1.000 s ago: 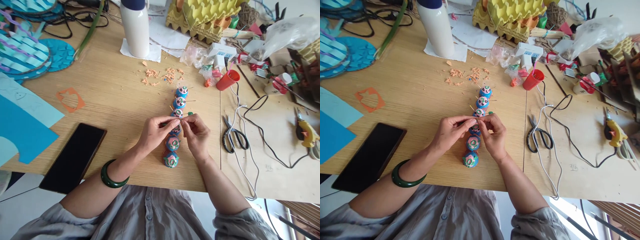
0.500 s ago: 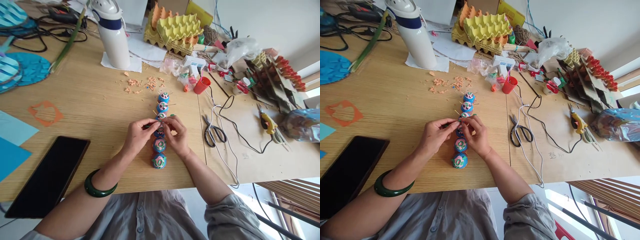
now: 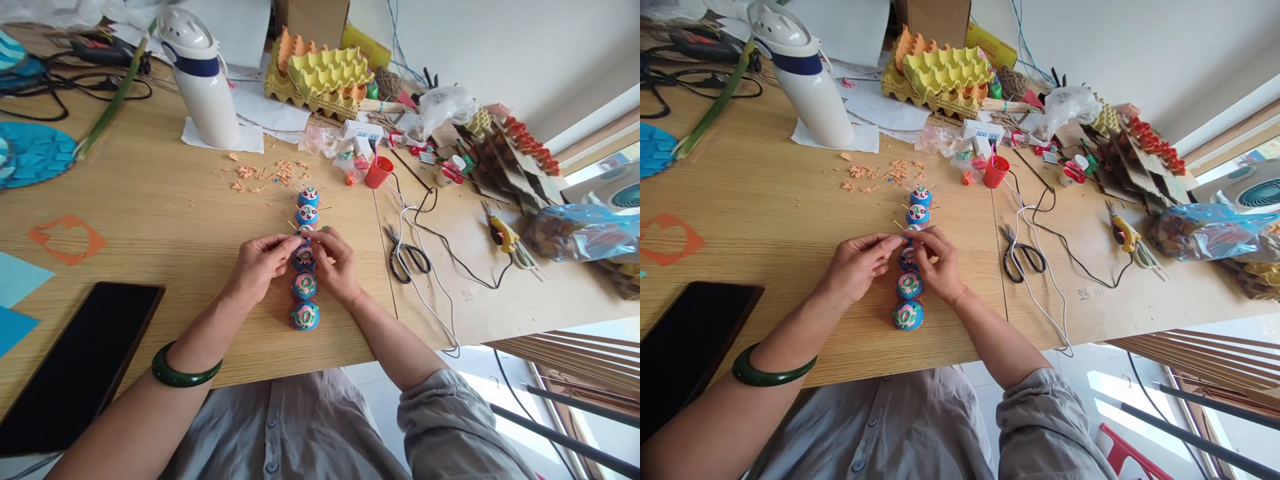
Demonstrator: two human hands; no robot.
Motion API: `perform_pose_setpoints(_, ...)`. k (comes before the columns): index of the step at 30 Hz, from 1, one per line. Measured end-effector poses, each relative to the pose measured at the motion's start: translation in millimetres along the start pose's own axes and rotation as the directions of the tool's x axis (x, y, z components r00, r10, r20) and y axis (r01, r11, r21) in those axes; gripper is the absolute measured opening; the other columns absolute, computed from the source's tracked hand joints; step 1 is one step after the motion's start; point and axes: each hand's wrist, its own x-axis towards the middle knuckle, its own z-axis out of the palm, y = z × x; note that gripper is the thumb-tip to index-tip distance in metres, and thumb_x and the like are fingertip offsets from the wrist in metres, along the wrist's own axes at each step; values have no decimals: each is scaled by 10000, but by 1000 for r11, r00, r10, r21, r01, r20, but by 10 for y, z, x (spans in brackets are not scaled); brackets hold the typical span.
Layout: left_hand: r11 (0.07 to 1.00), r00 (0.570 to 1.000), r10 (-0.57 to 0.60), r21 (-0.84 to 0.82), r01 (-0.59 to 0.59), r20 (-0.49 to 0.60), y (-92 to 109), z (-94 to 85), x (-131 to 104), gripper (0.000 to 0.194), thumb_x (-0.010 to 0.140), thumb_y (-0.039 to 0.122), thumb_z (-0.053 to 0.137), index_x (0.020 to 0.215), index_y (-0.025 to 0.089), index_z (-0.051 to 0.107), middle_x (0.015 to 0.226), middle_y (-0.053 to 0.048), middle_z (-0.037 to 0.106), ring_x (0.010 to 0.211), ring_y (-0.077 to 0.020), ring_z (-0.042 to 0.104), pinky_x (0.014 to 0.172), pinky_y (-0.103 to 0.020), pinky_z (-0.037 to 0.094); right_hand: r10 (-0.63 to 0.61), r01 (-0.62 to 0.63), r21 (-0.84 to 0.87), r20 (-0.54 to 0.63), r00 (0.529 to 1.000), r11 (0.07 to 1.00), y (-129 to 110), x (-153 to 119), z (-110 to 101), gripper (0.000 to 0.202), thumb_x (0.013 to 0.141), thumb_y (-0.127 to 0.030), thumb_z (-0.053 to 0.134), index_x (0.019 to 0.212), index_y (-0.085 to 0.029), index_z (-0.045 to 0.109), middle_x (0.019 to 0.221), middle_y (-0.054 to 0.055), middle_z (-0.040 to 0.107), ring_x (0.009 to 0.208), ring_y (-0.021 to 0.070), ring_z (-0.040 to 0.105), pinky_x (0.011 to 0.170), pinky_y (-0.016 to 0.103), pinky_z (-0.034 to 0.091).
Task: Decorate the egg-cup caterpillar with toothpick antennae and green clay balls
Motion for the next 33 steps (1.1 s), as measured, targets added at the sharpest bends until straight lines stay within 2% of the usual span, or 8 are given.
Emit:
perform_pose_setpoints(3, 999, 998, 1, 50, -4, 70, 0, -5, -10, 360, 581, 426, 900, 723, 129, 754, 534, 56, 445, 485, -27, 340, 426, -149, 255, 46, -47, 58, 8, 999, 997, -1, 6, 5, 310, 998, -428, 541, 1130, -220, 730, 913, 47, 631, 701, 120, 568, 556, 253, 460)
perform_pose_setpoints(8, 996, 996, -39, 78, 32, 81, 16, 9, -28, 368, 535, 401, 904, 680, 119, 717, 541, 56, 435, 487, -24, 334, 417, -142, 246, -21, 20, 4, 57, 998, 1000, 37, 48, -13, 355, 985, -484, 553, 948, -199, 761, 896, 63, 674, 803, 145, 621, 613, 263, 494)
perform_pose_setpoints(14, 999, 994, -41, 30, 39, 96, 90, 26, -64, 345, 595, 362, 829, 540, 124, 586, 548, 44, 456, 449, -9, 289, 391, -147, 195, -96, 102, -104, 62, 993, 989, 31, 72, -71, 241, 969, -409, 609, 1013, -218, 749, 977, 63, 661, 734, 112, 591, 585, 247, 497)
perform_pose_setpoints(18, 999, 993, -44, 33, 40, 108, 104, 46, -72, 334, 601, 338, 805, 507, 124, 567, 547, 38, 453, 446, -10, 290, 386, -151, 183, -194, 198, -162, 38, 980, 967, 13, 65, -55, 153, 969, -309, 616, 996, -206, 727, 1003, 67, 648, 714, 99, 575, 607, 247, 509)
perform_pose_setpoints(20, 998, 993, -59, 21, 57, 98, 102, 51, -67, 284, 589, 332, 805, 546, 118, 624, 550, 39, 455, 444, -10, 284, 386, -153, 177, -217, 215, -161, 7, 976, 963, -11, 52, -31, 128, 968, -274, 614, 976, -196, 716, 993, 67, 648, 712, 96, 571, 612, 242, 514)
perform_pose_setpoints(23, 997, 994, -75, -9, 76, 74, 92, 41, -60, 261, 570, 333, 818, 685, 114, 736, 554, 45, 455, 453, -15, 284, 389, -152, 163, -172, 169, -121, -11, 985, 978, -72, 24, -6, 123, 970, -278, 607, 965, -196, 699, 993, 70, 663, 773, 109, 612, 622, 236, 530)
perform_pose_setpoints(27, 997, 996, -83, 3, 83, 31, 73, 22, -62, 321, 574, 350, 847, 792, 123, 786, 584, 31, 494, 486, -26, 339, 410, -145, 214, -51, 50, -33, -18, 999, 998, -162, -3, -19, 122, 974, -291, 591, 985, -201, 673, 968, 60, 688, 827, 123, 657, 647, 240, 564)
perform_pose_setpoints(33, 996, 994, -80, -26, 83, 77, 71, 58, -94, 295, 623, 368, 861, 643, 137, 678, 558, 58, 426, 457, -16, 285, 389, -143, 200, -25, 25, -60, 9, 1000, 998, -188, 17, -57, 180, 958, -358, 627, 919, -203, 707, 891, 41, 654, 758, 112, 600, 615, 238, 527)
